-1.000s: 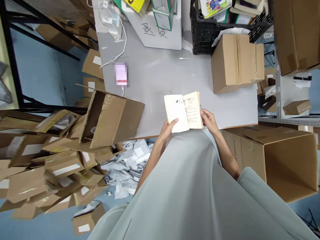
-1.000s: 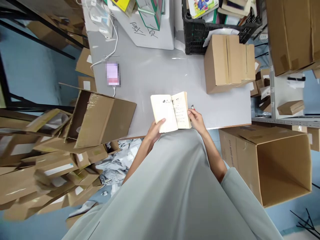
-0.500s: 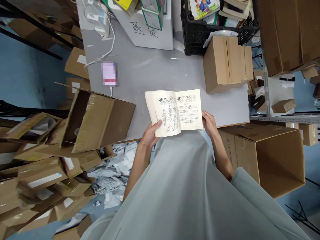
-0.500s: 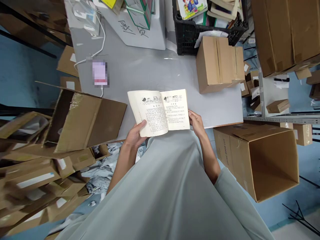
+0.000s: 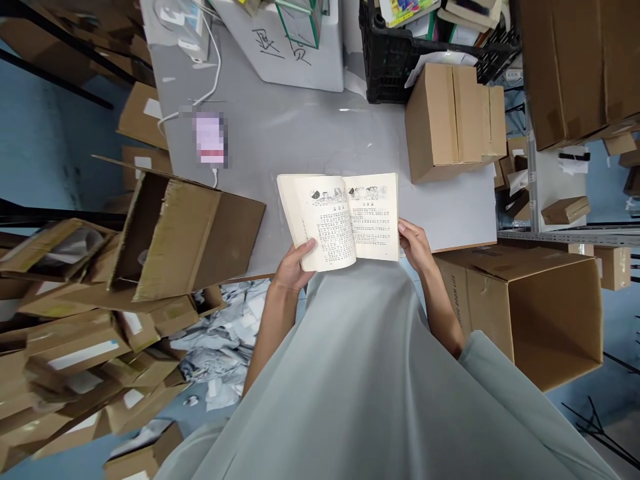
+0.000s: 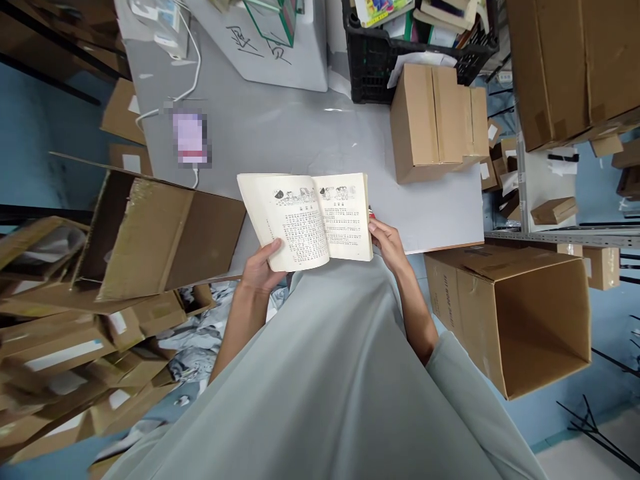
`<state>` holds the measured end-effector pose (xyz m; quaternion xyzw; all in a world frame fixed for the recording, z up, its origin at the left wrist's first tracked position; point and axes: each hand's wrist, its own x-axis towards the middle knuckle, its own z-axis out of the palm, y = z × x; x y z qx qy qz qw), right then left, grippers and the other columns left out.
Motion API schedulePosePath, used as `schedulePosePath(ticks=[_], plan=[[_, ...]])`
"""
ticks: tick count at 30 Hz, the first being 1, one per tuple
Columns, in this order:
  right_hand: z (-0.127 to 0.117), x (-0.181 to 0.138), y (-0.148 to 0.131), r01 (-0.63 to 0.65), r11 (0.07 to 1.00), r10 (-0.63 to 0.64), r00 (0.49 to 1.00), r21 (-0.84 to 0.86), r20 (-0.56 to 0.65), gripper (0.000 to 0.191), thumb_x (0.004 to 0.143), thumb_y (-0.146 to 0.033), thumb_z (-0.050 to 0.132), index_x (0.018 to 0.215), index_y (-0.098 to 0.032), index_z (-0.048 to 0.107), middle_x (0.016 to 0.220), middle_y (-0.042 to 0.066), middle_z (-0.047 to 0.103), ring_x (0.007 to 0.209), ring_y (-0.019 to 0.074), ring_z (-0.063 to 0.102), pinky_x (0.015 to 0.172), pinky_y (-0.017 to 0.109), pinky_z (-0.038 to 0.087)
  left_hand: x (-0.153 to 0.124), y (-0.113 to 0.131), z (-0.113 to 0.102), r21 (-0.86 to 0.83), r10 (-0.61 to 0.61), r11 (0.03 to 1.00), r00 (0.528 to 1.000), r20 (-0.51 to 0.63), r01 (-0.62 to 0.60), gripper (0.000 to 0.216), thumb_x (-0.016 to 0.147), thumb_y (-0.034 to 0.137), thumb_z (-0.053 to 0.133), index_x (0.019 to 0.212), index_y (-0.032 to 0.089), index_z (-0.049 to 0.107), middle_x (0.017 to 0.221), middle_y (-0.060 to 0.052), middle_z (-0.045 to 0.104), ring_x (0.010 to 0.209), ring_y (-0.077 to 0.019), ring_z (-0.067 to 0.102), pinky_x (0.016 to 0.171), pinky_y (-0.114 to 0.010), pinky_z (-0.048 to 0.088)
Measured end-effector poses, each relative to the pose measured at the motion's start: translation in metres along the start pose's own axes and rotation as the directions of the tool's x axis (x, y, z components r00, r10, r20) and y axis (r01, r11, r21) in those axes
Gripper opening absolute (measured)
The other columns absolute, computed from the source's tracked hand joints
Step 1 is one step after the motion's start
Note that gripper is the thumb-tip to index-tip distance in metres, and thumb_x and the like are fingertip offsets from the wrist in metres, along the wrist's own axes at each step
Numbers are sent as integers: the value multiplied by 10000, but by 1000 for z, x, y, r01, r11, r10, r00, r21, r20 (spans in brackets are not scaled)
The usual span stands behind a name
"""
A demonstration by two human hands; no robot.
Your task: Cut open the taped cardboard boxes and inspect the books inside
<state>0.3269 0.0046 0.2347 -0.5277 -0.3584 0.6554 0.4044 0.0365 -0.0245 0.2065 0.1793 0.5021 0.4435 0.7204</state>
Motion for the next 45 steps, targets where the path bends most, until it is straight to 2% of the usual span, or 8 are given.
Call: schedulePosePath(ticks=[6,11,14,18,22,28,35,45], plan=[[-1,-4,-7,38,998,-35,995,-41,93,457,933,-680,804,1206,-325,894,1140,41,838,1084,283,743,951,455,649,1,0,3,18,-4,1000,1000,10,4,941,690,591,940,1516,205,706,1368,-177,813,1494,-497,627,1239,-611,579],[0,-8,-16,73,996,-64,988,-59,138,426,954,-672,804,1237,-362,881,1225,30,822,1109,278,747,952,452,663,-1,2,5,25,-14,1000,1000,16,14,920,685,583,936,1509,239,714,1368,-156,814,1481,-476,645,1232,-596,591],[3,-11,-21,88,993,-72,981,-82,180,473,933,-694,823,1266,-361,869,1285,42,803,1115,271,755,936,437,678,-1,4,10,24,-42,999,998,44,41,946,644,578,958,1490,218,733,1367,-153,816,1422,-486,687,1194,-583,622],[10,-12,-22,88,993,-67,972,-84,227,537,908,-718,842,1291,-343,846,1211,47,809,1025,242,775,908,408,681,-3,2,20,41,-58,998,998,27,57,908,643,524,960,1460,187,752,1335,-157,828,1376,-488,715,1141,-560,655],[12,-13,-21,105,988,-83,979,-109,188,549,911,-730,837,1280,-323,832,1127,49,810,1035,254,761,934,406,653,-7,1,24,56,-23,998,1000,10,22,901,673,507,935,1490,189,729,1345,-159,824,1391,-485,706,1147,-565,650],[5,-11,-23,151,972,-127,983,-183,135,515,981,-765,726,1157,-306,878,1128,58,794,1109,279,715,965,414,616,-10,9,17,63,41,997,999,-7,-40,868,708,518,915,1505,235,717,1342,-139,825,1454,-479,664,1183,-563,625],[1,-11,-18,161,965,-125,976,-205,180,505,1054,-709,667,1231,-275,857,1174,72,771,1069,240,678,913,384,578,-12,14,23,-20,32,999,999,-14,-32,960,640,515,976,1501,183,713,1344,-171,828,1416,-474,697,1168,-532,636],[4,-11,-20,163,964,-128,977,-209,171,516,1041,-734,669,1158,-263,845,1113,64,743,1046,238,651,914,379,566,-13,15,24,-45,25,999,999,-35,-26,959,604,490,1003,1478,191,742,1339,-170,831,1398,-482,707,1156,-548,641]])
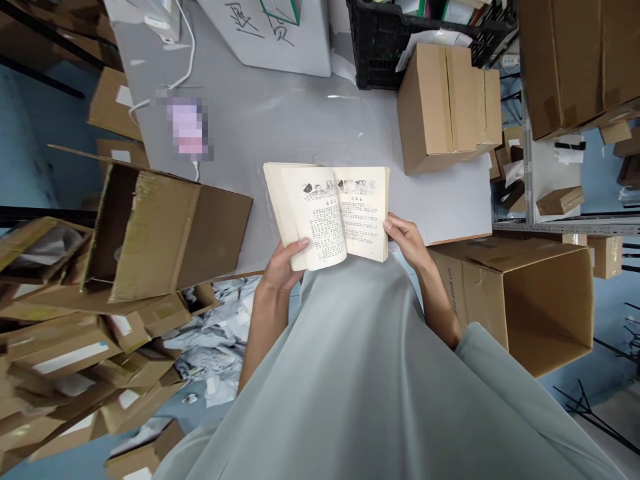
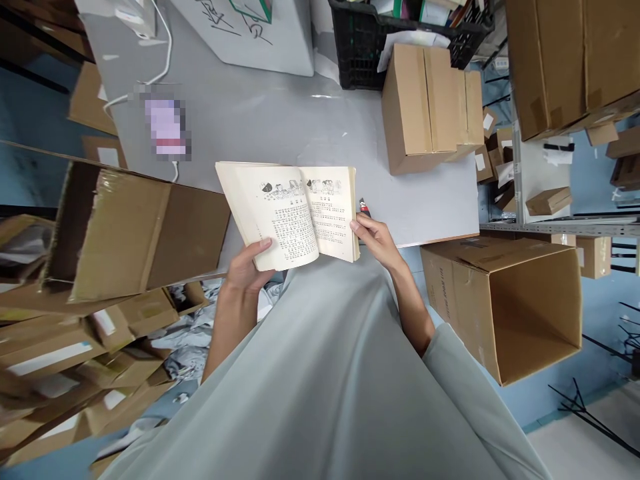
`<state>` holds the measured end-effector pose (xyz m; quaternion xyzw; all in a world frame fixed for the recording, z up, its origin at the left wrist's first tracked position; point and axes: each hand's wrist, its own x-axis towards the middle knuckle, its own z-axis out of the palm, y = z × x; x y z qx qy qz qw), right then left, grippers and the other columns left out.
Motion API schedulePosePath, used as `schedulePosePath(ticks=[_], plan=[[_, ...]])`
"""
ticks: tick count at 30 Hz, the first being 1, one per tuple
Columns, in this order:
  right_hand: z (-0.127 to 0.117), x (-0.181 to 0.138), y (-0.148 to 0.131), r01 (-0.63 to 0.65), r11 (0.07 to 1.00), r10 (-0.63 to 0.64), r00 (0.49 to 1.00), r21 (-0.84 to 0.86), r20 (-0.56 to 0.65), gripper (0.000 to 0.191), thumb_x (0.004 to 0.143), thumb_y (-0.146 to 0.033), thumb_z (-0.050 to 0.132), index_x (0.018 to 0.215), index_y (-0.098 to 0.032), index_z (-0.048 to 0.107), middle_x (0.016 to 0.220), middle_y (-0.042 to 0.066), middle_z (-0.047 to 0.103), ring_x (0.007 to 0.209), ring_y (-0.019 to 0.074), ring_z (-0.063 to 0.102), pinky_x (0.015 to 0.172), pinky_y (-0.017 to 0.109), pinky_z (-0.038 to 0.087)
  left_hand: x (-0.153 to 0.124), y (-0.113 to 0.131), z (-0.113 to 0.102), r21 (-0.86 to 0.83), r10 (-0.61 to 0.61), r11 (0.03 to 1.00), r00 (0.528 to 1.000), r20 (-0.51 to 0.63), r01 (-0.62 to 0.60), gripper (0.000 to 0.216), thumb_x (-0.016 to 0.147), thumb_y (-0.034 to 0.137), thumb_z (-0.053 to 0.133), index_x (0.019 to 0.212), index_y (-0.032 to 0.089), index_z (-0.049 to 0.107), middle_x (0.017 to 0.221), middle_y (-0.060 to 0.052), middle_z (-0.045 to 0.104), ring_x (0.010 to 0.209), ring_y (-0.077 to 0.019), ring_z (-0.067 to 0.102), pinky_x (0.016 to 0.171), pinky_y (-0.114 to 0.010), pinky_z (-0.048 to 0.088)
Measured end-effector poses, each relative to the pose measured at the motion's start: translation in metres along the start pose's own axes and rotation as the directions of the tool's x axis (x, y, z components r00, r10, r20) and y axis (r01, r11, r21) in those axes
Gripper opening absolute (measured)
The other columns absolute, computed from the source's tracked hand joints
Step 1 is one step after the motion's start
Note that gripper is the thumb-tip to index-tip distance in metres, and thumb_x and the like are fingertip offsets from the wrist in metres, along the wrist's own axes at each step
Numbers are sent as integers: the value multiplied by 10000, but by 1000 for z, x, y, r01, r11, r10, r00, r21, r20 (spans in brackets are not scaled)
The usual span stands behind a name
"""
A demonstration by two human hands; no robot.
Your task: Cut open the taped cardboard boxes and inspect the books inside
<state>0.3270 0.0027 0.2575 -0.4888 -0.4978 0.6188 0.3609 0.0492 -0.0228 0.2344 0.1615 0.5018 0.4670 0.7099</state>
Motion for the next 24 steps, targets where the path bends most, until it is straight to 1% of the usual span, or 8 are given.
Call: schedulePosePath(ticks=[4,9,14,17,21,24], plan=[[2,0,-2,-4,1000,4,1000,-10,9,492,1062,-712,651,1088,-256,835,1066,55,710,1014,217,630,895,360,543,1,-1,-1,13,10,1000,1000,-14,-10,934,621,473,992,1477,196,741,1337,-168,831,1382,-469,721,1153,-549,642],[4,2,0,4,1000,-4,1000,21,10,487,1053,-720,658,1066,-262,822,1039,47,676,1004,216,603,880,359,532,2,-2,-3,8,34,999,998,-60,-34,872,632,456,977,1445,228,759,1335,-147,834,1386,-458,720,1142,-544,652],[1,3,2,-8,1000,8,1000,25,-8,493,1043,-731,667,1000,-264,819,950,31,630,921,205,577,836,357,535,1,1,-4,-8,18,1000,998,-57,-19,794,671,454,941,1423,265,769,1328,-128,835,1394,-461,712,1123,-589,664],[1,2,1,-15,999,15,1000,40,-3,500,1037,-740,667,1045,-270,838,986,39,660,949,211,599,857,367,551,0,1,-5,-11,8,1000,997,-74,-9,780,669,442,922,1410,248,772,1315,-135,836,1391,-466,712,1109,-594,670],[3,0,-1,-43,998,44,999,38,-7,535,1035,-764,644,1158,-285,849,1085,64,722,1056,240,638,895,390,573,-1,1,-5,3,-2,1000,996,-93,2,741,696,427,882,1398,219,773,1310,-143,835,1382,-452,720,1103,-572,671],[3,-1,-1,-55,998,55,998,41,-8,553,1033,-773,638,1181,-284,852,1104,71,731,1095,249,650,899,395,582,-2,2,-4,-4,10,1000,995,-95,-11,739,696,413,874,1396,198,772,1322,-144,831,1376,-448,724,1122,-565,658]])
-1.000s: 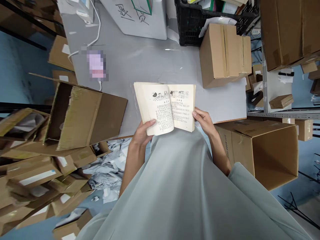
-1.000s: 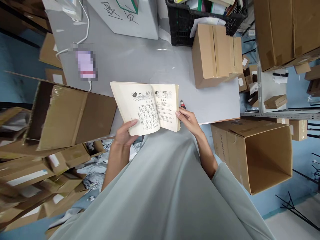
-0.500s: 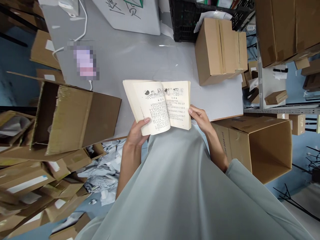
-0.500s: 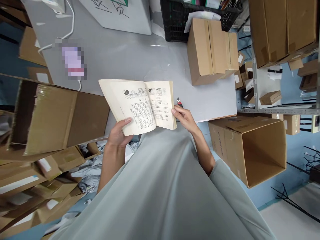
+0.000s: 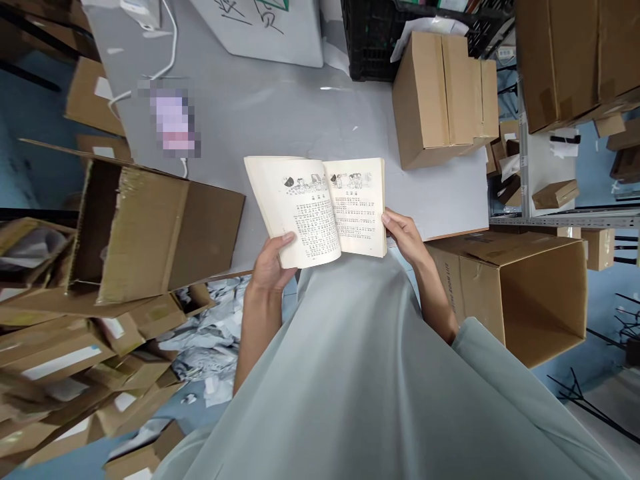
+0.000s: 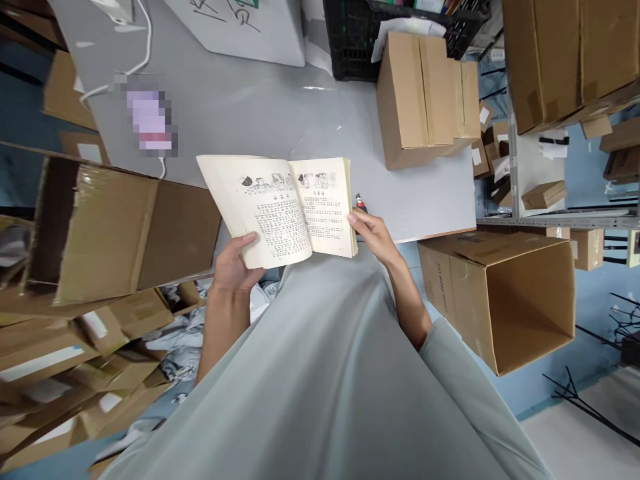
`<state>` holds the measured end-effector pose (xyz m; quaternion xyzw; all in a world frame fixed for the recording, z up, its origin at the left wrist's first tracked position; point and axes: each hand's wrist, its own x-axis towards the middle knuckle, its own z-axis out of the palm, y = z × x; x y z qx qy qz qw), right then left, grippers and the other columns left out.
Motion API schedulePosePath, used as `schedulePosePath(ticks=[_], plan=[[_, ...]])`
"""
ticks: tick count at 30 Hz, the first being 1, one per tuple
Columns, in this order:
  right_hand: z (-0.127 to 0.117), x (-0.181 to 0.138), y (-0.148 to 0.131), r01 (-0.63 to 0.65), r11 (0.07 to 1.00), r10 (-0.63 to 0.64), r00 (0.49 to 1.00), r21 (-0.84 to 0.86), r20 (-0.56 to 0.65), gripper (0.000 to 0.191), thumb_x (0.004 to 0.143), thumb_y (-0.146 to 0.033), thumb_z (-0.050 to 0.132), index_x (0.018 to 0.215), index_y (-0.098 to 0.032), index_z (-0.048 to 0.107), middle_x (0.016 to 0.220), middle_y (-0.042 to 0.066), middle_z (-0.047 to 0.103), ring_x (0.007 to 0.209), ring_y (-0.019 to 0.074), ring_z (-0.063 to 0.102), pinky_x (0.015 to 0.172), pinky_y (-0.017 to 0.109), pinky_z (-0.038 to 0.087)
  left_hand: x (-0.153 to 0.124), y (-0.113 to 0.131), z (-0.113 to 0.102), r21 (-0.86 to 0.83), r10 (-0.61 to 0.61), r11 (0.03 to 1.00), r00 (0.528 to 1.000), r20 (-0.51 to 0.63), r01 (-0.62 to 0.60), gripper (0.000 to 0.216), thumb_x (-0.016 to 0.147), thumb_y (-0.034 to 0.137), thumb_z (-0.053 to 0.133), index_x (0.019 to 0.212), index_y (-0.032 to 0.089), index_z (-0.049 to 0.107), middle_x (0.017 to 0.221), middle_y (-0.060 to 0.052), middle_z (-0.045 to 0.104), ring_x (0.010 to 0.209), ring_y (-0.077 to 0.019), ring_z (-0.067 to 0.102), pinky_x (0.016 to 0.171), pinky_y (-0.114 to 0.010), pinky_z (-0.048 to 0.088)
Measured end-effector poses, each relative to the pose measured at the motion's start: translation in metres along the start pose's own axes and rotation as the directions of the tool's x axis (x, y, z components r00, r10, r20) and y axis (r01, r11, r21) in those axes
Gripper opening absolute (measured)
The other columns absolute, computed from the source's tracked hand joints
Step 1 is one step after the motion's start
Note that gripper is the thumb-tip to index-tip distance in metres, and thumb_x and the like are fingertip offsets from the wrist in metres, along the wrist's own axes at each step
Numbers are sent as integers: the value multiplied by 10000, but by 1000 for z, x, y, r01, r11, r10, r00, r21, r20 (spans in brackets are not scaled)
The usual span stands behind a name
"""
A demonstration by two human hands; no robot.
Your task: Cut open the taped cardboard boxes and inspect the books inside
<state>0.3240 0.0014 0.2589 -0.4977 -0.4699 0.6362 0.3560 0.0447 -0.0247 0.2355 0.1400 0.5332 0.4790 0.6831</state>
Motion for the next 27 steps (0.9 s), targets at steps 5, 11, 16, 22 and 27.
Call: schedulePosePath(ticks=[5,11,16,22,27], plan=[[-1,0,2,10,1000,-10,1000,7,8,525,1049,-746,631,1159,-279,845,1095,62,721,1087,235,649,889,380,577,-1,1,2,-2,0,1000,1000,-4,0,741,683,425,878,1378,183,783,1309,-148,835,1369,-449,726,1147,-554,643],[-3,0,7,16,1000,-16,1000,25,1,483,1055,-726,647,1036,-279,830,1010,39,683,970,206,605,871,371,548,-2,-1,2,2,-10,1000,1000,-2,10,751,670,448,885,1364,175,789,1276,-156,843,1362,-447,729,1146,-560,642],[-4,1,8,7,999,-7,1000,50,-2,475,1040,-726,671,1022,-278,828,983,32,653,940,203,590,859,365,546,-1,-3,1,15,-14,1000,1000,-7,14,734,683,455,891,1365,201,794,1246,-153,850,1344,-450,740,1114,-576,660],[-4,2,5,-23,1000,23,1000,4,-13,546,1012,-790,648,1040,-273,824,998,49,659,988,225,593,837,368,550,0,-3,3,11,-6,1000,1000,5,6,798,668,450,894,1421,217,773,1300,-144,840,1340,-448,743,1119,-575,656],[-4,3,4,-42,999,42,999,4,-16,562,1002,-809,639,995,-269,797,992,52,653,978,223,574,815,363,532,1,-1,4,2,4,1000,1000,-2,-4,799,668,445,902,1420,206,776,1310,-147,840,1324,-444,752,1122,-571,655]])
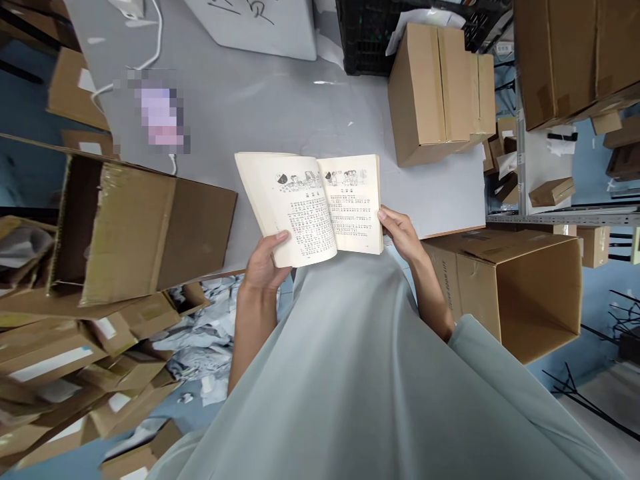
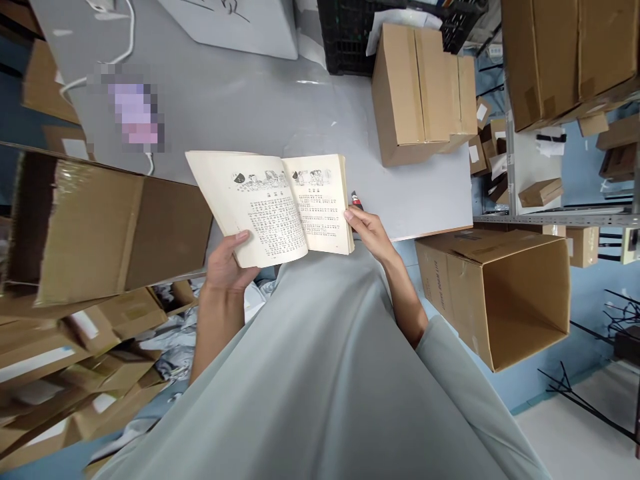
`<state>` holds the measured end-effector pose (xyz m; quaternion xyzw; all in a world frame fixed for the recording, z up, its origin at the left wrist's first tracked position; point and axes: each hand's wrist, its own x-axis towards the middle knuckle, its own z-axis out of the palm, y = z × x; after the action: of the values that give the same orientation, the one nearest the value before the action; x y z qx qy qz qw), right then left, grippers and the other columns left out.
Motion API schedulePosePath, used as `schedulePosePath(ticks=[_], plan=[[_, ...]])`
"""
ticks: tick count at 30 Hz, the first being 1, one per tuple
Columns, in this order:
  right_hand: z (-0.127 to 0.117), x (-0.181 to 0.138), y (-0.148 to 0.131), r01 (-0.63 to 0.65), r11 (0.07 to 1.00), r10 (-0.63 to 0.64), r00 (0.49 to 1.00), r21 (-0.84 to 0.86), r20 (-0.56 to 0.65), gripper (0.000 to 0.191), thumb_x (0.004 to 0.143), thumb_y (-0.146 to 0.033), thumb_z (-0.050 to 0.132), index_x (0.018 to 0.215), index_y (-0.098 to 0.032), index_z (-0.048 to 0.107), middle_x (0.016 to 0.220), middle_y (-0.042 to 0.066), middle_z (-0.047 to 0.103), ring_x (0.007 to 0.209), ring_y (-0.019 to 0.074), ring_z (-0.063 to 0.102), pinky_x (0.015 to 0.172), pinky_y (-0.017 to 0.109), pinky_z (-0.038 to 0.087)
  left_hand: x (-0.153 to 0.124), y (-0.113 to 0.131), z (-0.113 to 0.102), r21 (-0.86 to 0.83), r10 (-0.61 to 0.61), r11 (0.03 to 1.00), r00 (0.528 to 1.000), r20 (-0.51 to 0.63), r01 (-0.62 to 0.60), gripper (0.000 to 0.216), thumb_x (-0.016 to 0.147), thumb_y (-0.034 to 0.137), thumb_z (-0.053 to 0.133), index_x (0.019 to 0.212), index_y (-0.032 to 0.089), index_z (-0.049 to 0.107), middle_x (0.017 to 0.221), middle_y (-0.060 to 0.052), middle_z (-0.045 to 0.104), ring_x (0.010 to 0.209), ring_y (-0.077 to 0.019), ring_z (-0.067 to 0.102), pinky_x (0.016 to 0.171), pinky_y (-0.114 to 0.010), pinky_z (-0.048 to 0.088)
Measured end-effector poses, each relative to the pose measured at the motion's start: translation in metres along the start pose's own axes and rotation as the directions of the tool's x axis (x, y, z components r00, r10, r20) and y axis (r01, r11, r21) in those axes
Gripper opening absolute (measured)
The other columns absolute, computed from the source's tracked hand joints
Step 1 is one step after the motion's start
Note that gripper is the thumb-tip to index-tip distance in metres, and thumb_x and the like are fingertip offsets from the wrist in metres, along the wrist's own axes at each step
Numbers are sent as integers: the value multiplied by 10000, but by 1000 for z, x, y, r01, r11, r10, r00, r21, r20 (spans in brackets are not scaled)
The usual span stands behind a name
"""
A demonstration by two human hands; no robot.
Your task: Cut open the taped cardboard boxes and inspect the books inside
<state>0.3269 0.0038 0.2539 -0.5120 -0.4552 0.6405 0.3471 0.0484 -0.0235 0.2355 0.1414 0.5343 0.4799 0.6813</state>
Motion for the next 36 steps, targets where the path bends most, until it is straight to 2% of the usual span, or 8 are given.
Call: schedulePosePath(ticks=[8,13,19,27,36], plan=[[0,2,2,24,999,-24,1000,48,0,517,1016,-761,663,917,-263,759,945,35,620,938,209,578,808,358,525,0,1,1,-17,-4,1000,1000,14,4,809,657,454,931,1415,219,776,1297,-149,843,1402,-472,705,1136,-590,653],[1,2,3,3,1000,-3,1000,31,-2,537,1017,-776,640,983,-263,797,1001,51,674,1004,222,619,837,363,550,0,2,0,-17,16,1000,999,29,-16,832,655,476,951,1431,238,765,1360,-138,826,1431,-465,687,1169,-572,634],[2,3,2,-38,999,38,999,39,0,610,981,-832,644,1133,-274,839,1115,67,759,1116,246,673,933,391,590,0,2,1,-39,24,999,999,23,-23,815,647,479,981,1386,208,768,1322,-107,844,1500,-449,629,1225,-557,595],[1,4,2,-34,998,34,999,43,1,565,1001,-799,659,1104,-272,833,1094,64,762,1129,245,678,966,399,605,-1,3,5,-50,39,998,999,-18,-40,822,601,463,1013,1334,171,782,1263,-119,859,1571,-452,545,1268,-541,562],[0,4,2,-30,999,30,999,30,15,605,985,-842,637,1112,-286,838,1098,65,754,1152,251,670,967,406,597,-3,4,6,-44,56,997,998,-10,-56,826,648,436,984,1416,228,763,1362,-84,835,1523,-435,608,1247,-519,582]])
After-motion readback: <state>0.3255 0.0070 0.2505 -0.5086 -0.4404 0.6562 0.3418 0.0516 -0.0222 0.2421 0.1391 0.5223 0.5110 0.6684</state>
